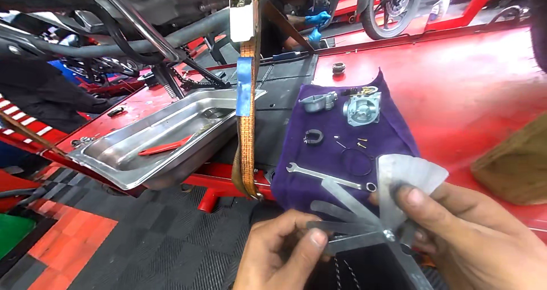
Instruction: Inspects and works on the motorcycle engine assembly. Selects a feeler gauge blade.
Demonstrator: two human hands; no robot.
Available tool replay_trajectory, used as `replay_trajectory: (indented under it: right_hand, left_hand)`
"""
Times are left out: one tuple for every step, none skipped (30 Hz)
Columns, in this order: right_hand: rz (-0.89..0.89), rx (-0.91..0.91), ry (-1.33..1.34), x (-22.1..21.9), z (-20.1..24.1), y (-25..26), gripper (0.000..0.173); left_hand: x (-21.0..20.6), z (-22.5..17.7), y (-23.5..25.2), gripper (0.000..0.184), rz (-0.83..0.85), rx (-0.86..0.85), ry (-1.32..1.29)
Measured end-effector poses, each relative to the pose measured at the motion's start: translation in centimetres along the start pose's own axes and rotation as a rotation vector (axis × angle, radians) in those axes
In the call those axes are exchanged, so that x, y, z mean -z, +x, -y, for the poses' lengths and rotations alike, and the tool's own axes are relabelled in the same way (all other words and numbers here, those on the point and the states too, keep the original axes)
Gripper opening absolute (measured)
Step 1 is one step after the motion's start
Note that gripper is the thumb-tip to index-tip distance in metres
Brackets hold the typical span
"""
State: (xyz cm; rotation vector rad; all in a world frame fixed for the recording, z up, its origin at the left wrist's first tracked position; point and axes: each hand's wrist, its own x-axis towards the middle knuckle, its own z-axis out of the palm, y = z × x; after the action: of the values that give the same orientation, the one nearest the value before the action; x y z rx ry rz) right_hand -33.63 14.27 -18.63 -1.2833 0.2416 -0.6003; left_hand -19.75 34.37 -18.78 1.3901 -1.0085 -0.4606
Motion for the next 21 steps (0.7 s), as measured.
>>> replay_trajectory:
  right_hand:
    - [0.000, -0.004, 0.000, 0.0, 0.0, 0.0, 0.020]
    - [0.001, -0.009, 0.001, 0.0, 0.0, 0.0, 0.020]
    - [0.001, -0.014, 0.002, 0.0, 0.1, 0.0, 0.020]
    - [-0.003, -0.017, 0.001, 0.0, 0.1, 0.0, 0.020]
    - [-0.003, -0.017, 0.000, 0.0, 0.0, 0.0, 0.019]
    - [-0.002, -0.017, -0.004, 0.0, 0.0, 0.0, 0.019]
    - [0.002, -0.019, -0.008, 0.0, 0.0, 0.0, 0.020]
    - [0.001, -0.019, -0.007, 0.0, 0.0, 0.0, 0.020]
    - [0.001, -0.018, -0.008, 0.0, 0.0, 0.0, 0.020]
    - [0.003, -0.018, -0.011, 0.0, 0.0, 0.0, 0.020]
    - [0.006, -0.018, -0.011, -0.1, 0.1, 0.0, 0.021]
    - [0.013, -0.021, -0.009, -0.1, 0.1, 0.0, 0.022]
    - [0.014, -0.027, -0.003, -0.2, 0.2, 0.1, 0.022]
    - [0.013, -0.032, 0.005, -0.3, 0.3, 0.1, 0.022]
    - [0.006, -0.038, 0.014, -0.4, 0.4, 0.1, 0.021]
    - [-0.003, -0.043, 0.025, -0.6, 0.5, 0.1, 0.021]
    - [-0.006, -0.050, 0.036, -0.8, 0.7, 0.1, 0.020]
    - [-0.006, -0.060, 0.047, -0.9, 0.9, 0.2, 0.021]
    - [-0.006, -0.075, 0.060, -1.1, 1.1, 0.2, 0.021]
    - [-0.007, -0.099, 0.076, -1.3, 1.3, 0.2, 0.021]
    - [-0.004, -0.129, 0.093, -1.5, 1.6, 0.3, 0.021]
  left_hand:
    - [0.0, 0.0, 0.0, 0.019, -0.009, -0.014, 0.012]
    - [0.0, 0.0, 0.1, 0.019, -0.015, -0.027, 0.025]
    - [0.0, -0.1, 0.1, 0.020, -0.020, -0.038, 0.038]
    - [0.0, -0.2, 0.2, 0.021, -0.028, -0.047, 0.048]
    - [0.0, -0.3, 0.2, 0.021, -0.035, -0.054, 0.054]
    - [0.0, -0.4, 0.3, 0.021, -0.045, -0.060, 0.060]
    - [0.0, -0.5, 0.3, 0.022, -0.057, -0.064, 0.066]
    - [0.0, -0.6, 0.4, 0.022, -0.067, -0.070, 0.078]
    - [0.0, -0.8, 0.6, 0.022, -0.078, -0.078, 0.094]
    - [0.0, -1.0, 0.7, 0.021, -0.086, -0.088, 0.111]
    - [0.0, -1.2, 0.8, 0.021, -0.088, -0.102, 0.126]
    - [0.0, -1.3, 1.0, 0.021, -0.084, -0.116, 0.136]
    - [0.1, -1.5, 1.2, 0.021, -0.081, -0.128, 0.144]
    - [0.1, -1.7, 1.3, 0.021, -0.079, -0.139, 0.154]
    - [0.2, -1.8, 1.5, 0.021, -0.080, -0.149, 0.168]
    - [0.2, -2.0, 1.6, 0.022, -0.083, -0.159, 0.178]
    - [0.3, -2.2, 1.7, 0.022, -0.088, -0.172, 0.187]
    - [0.3, -2.4, 1.9, 0.023, -0.095, -0.186, 0.196]
    - [0.4, -2.7, 2.0, 0.023, -0.105, -0.199, 0.201]
    - [0.4, -3.0, 2.1, 0.022, -0.116, -0.212, 0.211]
    - [0.5, -3.2, 2.2, 0.022, -0.124, -0.222, 0.222]
